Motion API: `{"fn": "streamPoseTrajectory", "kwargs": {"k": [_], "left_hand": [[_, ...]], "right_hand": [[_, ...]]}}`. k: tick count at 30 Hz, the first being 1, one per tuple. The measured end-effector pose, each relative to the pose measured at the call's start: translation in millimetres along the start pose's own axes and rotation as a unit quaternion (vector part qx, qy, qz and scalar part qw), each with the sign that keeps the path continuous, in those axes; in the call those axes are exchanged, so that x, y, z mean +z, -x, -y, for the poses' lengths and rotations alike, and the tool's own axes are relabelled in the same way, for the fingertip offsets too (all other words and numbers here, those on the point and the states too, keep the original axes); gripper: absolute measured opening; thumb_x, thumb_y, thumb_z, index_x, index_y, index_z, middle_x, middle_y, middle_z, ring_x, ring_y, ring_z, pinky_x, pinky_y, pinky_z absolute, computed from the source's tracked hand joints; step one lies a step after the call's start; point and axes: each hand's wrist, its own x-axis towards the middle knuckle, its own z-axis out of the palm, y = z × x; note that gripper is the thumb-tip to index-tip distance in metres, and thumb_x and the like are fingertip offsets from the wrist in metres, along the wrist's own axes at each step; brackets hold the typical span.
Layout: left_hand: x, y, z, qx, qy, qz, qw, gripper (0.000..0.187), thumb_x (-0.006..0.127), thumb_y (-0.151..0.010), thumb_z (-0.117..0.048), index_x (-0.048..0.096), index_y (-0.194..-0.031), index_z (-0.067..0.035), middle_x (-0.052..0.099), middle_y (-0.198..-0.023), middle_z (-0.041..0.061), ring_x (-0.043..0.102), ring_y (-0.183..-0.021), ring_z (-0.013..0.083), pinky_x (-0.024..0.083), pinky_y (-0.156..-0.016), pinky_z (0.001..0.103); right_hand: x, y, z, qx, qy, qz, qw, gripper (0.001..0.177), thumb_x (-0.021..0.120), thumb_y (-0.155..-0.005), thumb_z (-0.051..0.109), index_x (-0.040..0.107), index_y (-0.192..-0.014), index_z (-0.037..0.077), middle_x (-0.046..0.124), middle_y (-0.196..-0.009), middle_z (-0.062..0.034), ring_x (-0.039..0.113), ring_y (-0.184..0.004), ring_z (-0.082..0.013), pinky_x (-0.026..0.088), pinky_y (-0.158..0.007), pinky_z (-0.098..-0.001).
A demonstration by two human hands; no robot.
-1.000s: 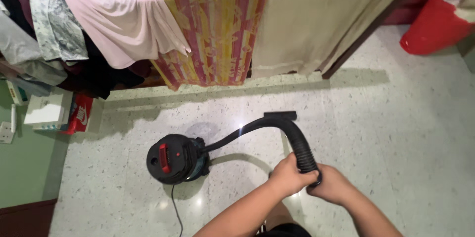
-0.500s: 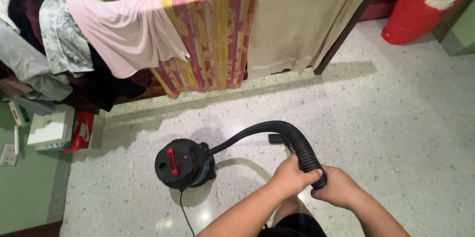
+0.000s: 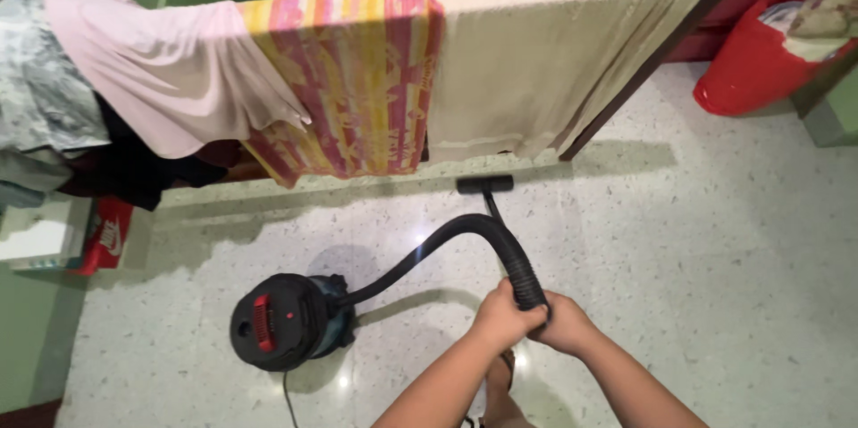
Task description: The person vacuums the tiled floor using a vacuum cleaner by moving the nozzle across various areas of the room near furniture and storage bins.
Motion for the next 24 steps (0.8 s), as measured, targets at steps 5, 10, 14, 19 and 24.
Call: {"fn": "streamPoseTrajectory", "kwargs": {"k": [5, 10, 14, 19, 24], "left_hand": [[26.2, -48.3, 7.3, -0.025, 0.029, -0.047, 0.998, 0.056, 0.078, -0.074, -0.036, 0.060, -0.117, -0.004, 0.074, -0.099, 0.018, 0.074, -0.095, 0.0321, 0.058, -0.084, 0.040], [48.8, -64.6, -5.4, -0.070, 0.020, -0.056, 0.996, 0.056, 0.078, -0.075, -0.040, 0.061, -0.116, -0.005, 0.075, -0.099, 0.017, 0.074, -0.094, 0.0324, 0.057, -0.084, 0.040], [73.7, -61.4, -29.6, -0.035, -0.001, -0.028, 0.999, 0.064, 0.082, -0.077, -0.049, 0.061, -0.117, -0.005, 0.073, -0.101, 0.018, 0.072, -0.096, 0.0337, 0.056, -0.086, 0.041], [104.8, -39.5, -71.5, 0.009, 0.041, 0.018, 0.999, 0.060, 0.081, -0.076, -0.050, 0.064, -0.112, -0.006, 0.074, -0.100, 0.015, 0.074, -0.095, 0.0295, 0.057, -0.086, 0.038], [108.7, -20.1, -103.9, -0.003, -0.008, 0.055, 0.998, 0.062, 0.082, -0.080, -0.053, 0.064, -0.109, -0.001, 0.073, -0.099, 0.015, 0.073, -0.093, 0.0290, 0.057, -0.085, 0.038]], "right_hand": [[-19.2, -54.9, -12.4, -0.033, 0.005, -0.003, 0.999, 0.039, 0.085, -0.068, 0.021, 0.073, -0.103, 0.011, 0.080, -0.093, -0.0058, 0.075, -0.087, -0.0175, 0.058, -0.082, -0.0333], [-40.0, -60.9, -14.1, -0.016, 0.048, -0.010, 0.999, 0.043, 0.083, -0.068, 0.024, 0.070, -0.108, 0.013, 0.079, -0.096, -0.0075, 0.075, -0.091, -0.0219, 0.057, -0.085, -0.0354], [-80.1, -32.9, -21.3, 0.001, 0.117, 0.004, 0.993, 0.041, 0.085, -0.069, 0.030, 0.072, -0.104, 0.013, 0.078, -0.098, -0.0090, 0.075, -0.092, -0.0250, 0.057, -0.085, -0.0361], [-136.8, 9.2, -42.5, 0.020, 0.112, 0.026, 0.993, 0.039, 0.083, -0.063, 0.018, 0.072, -0.100, 0.010, 0.079, -0.084, -0.0088, 0.076, -0.078, -0.0227, 0.060, -0.075, -0.0359], [-157.3, 33.9, -51.2, 0.020, 0.067, 0.034, 0.997, 0.038, 0.084, -0.063, 0.012, 0.071, -0.098, 0.005, 0.079, -0.078, -0.0076, 0.074, -0.071, -0.0180, 0.059, -0.070, -0.0342]]}}
